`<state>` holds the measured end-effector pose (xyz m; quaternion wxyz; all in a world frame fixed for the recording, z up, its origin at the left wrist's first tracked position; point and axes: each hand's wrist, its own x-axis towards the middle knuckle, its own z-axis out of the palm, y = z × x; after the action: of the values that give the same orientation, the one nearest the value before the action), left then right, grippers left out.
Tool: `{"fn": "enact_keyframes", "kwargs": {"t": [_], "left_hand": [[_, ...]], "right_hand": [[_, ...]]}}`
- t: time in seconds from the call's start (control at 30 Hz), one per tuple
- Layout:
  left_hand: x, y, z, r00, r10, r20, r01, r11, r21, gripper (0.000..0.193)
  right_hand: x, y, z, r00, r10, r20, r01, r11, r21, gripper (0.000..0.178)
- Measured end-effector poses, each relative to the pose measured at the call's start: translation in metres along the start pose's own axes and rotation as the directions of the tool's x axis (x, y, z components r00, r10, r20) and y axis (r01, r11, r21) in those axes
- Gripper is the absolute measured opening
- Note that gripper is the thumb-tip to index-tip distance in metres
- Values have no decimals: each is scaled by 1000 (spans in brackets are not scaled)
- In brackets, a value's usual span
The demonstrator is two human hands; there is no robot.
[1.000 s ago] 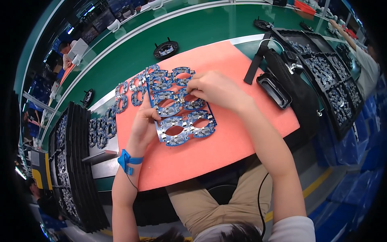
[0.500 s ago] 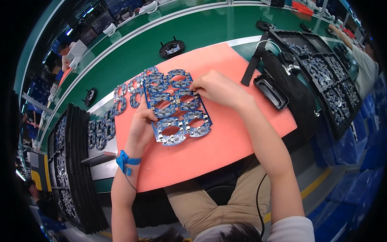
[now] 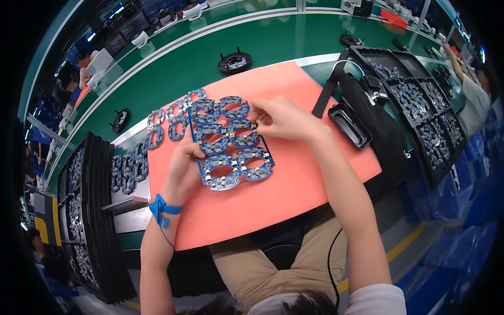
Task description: Assembling or inspecting electronic circuit board panels at a factory workbench.
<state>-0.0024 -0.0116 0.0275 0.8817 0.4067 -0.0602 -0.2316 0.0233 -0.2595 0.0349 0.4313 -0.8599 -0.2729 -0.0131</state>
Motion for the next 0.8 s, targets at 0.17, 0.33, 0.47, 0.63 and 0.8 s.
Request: {"fn": "enact_keyframes", "kwargs": {"t": [0.17, 0.33, 0.47, 0.63, 0.8], "left_hand": [[0, 0, -2, 1000, -9, -29, 9, 1000, -16, 90], [-1, 1, 2, 1000, 20, -13, -20, 1000, -17, 90], [0, -2, 1, 999, 46, -9, -46, 998, -50, 90], [0, -1, 3, 1000, 28, 9, -27, 993, -112, 87], [1, -2, 4, 999, 45, -31, -47, 996, -72, 77]], "right_hand": [[0, -10, 2, 993, -26, 116, 51, 975, -218, 16], [0, -12, 6, 999, -36, 16, 38, 971, -235, 14], [4, -19, 17, 893, -441, -91, 399, 869, -292, 13], [2, -18, 20, 972, -232, -42, 217, 951, -221, 12], [1, -18, 18, 972, -233, -8, 225, 948, -226, 10]]}}
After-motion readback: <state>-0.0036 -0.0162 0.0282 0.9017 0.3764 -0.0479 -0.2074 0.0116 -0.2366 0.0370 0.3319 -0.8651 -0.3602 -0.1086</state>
